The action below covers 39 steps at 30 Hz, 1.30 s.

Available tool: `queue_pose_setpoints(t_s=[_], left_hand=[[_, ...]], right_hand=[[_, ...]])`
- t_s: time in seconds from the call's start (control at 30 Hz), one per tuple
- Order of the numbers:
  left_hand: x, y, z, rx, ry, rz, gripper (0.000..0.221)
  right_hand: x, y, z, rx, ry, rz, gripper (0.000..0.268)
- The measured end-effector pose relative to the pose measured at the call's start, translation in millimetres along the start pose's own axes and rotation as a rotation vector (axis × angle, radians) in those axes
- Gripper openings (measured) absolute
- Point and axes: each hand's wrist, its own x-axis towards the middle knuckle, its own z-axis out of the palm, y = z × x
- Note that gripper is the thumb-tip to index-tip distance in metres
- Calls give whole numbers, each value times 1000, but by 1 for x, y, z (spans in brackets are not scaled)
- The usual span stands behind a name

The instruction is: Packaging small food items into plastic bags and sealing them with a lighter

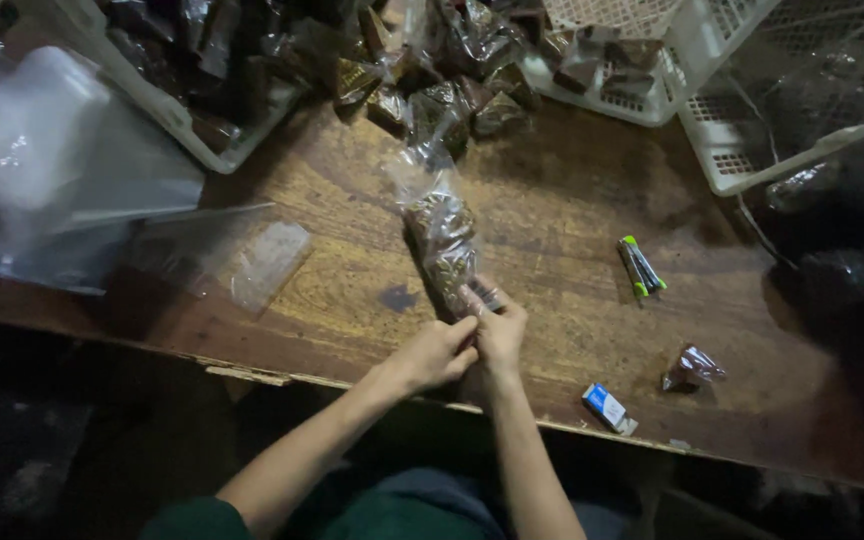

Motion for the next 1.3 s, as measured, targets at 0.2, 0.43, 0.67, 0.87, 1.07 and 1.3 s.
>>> queue_pose_setpoints(t_s=[0.2,0.43,0.67,0.87,1.07,1.3], left_hand=[[-4,5,-6,-47,-56,28,21],[46,111,-137,-9,-538,127,43],[225,-30,-184,394,246,-469,79],[269,-92,-108,766,95,-481,90],[210,-42,-20,902,124,130,23],[144,46,0,124,-383,143,91]], right_hand=[[7,4,-2,-79,-44,-14,20],[29,41,-97,-350,-493,5,15],[-27,-56,-115,-237,-190,-19,24],[-14,-46,-113,-171,71,-131,19],[-6,-43,-124,-372,14,-158,20],[-5,-43,-130,-424,42,-249,62]])
